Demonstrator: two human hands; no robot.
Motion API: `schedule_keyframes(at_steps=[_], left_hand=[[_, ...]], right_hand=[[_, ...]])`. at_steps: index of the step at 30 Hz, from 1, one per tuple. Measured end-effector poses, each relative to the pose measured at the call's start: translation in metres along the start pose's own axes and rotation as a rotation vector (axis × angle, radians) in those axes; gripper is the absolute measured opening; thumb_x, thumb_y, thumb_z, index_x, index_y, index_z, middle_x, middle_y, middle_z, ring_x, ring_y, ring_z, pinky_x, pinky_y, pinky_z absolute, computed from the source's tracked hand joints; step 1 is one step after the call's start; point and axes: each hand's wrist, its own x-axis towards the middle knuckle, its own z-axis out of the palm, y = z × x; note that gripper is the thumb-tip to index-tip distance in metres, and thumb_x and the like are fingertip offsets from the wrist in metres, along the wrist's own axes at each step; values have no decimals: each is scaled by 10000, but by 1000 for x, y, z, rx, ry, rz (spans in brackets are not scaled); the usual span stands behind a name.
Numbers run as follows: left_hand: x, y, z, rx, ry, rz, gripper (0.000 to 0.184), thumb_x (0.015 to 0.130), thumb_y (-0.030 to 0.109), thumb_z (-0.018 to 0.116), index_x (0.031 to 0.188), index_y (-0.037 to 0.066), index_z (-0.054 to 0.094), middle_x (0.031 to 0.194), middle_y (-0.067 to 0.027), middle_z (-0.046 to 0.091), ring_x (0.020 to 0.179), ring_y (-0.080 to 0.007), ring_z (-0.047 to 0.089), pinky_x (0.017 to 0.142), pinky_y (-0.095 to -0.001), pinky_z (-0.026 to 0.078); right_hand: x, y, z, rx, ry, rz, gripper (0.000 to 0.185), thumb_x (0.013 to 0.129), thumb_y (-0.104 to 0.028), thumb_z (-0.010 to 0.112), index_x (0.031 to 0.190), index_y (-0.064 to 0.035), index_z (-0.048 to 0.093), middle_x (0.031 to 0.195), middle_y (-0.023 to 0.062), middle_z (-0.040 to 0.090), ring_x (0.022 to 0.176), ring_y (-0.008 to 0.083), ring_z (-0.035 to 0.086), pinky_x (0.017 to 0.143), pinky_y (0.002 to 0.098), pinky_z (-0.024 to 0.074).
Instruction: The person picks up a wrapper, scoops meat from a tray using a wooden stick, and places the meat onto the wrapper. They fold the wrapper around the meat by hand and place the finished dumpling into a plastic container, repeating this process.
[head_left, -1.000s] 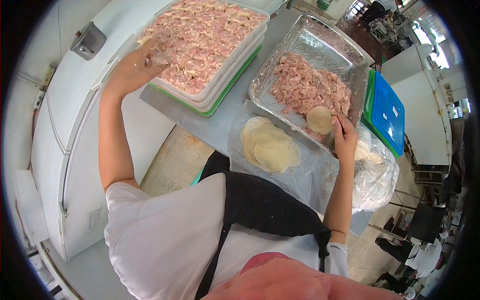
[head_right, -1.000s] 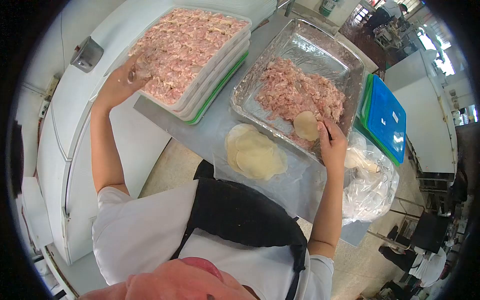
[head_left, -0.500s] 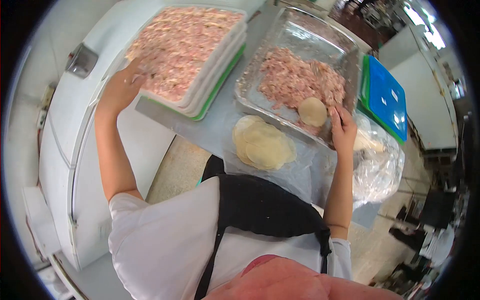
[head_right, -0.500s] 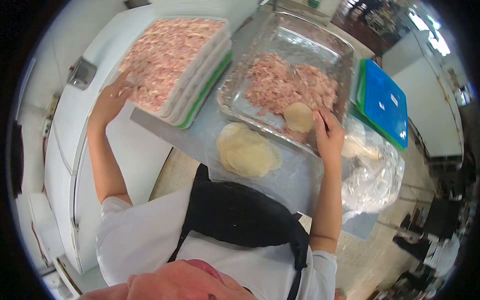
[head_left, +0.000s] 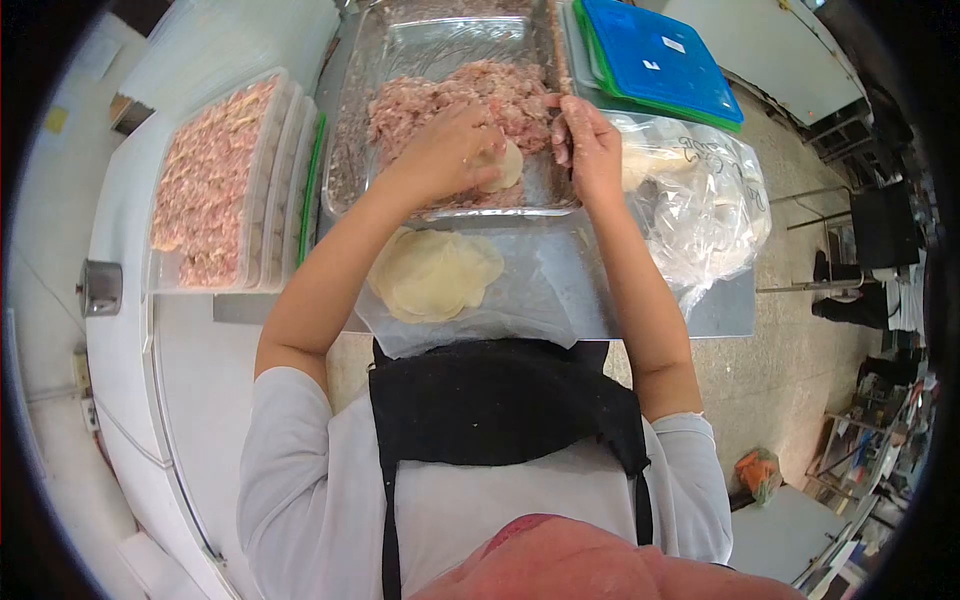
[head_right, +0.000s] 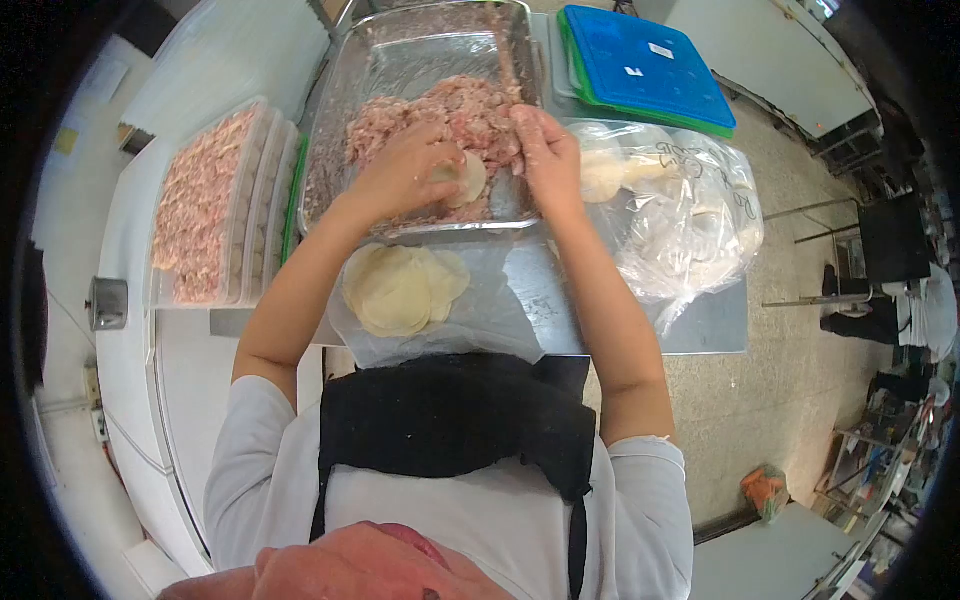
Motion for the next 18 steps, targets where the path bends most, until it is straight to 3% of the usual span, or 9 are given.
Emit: schedule_keyframes(at_steps=[2,6,9,12,14,15,17,18], left_hand=[[7,-5,20,-3,-44,-8,266,747,234,725,936,64,647,951,-111,548,971,-320,553,855,-420,452],[13,-6,28,-31,-146,-48,228,763,212,703,922,59,649,960,-106,550,963,-316,547,866,-417,448],[12,-13,27,9,-104,-8,218,782,213,690,944,70,656,955,-121,567,944,-308,566,858,-404,454],[4,-30,14,-238,43,-92,196,829,215,668,970,79,669,994,-98,616,938,-257,601,827,-377,472],[-13,-47,1,-830,232,-384,216,895,211,620,1036,48,638,1094,-87,629,976,-233,611,845,-359,492],[-24,-53,-7,-833,242,-388,216,895,211,620,1036,48,638,1094,-87,629,976,-233,611,845,-359,492],[-48,-56,-27,-1812,525,-553,318,954,154,549,1220,-22,544,1179,-100,617,1097,-203,598,936,-355,494],[-55,-51,-34,-1813,536,-553,318,954,154,549,1220,-22,544,1179,-100,617,1097,-203,598,936,-355,494]], right_hand=[[1,1,-1,-10,-40,-26,283,994,-258,535,1046,-8,659,647,-22,510,494,58,421,452,206,318],[1,0,-1,26,-57,-13,272,990,-246,543,1050,-9,662,653,-20,515,506,56,427,461,203,328],[1,0,-2,34,-58,5,272,989,-247,547,1059,-10,662,654,-22,514,512,54,428,465,203,328],[-1,0,-1,14,-48,-30,278,991,-245,542,1063,-3,659,655,-23,515,510,52,424,464,202,327],[-4,1,1,-71,-51,-51,278,994,-238,539,1080,0,655,656,-27,508,514,42,416,467,195,320],[-5,1,3,-153,-51,-79,278,997,-230,535,1096,2,652,657,-32,501,519,32,408,469,189,313],[-4,-2,1,-225,-129,-27,280,989,-223,545,1110,8,647,667,-11,536,534,68,455,488,216,349],[-2,-3,-1,-295,-197,27,285,981,-216,555,1124,14,643,676,10,572,548,104,502,506,244,385]])
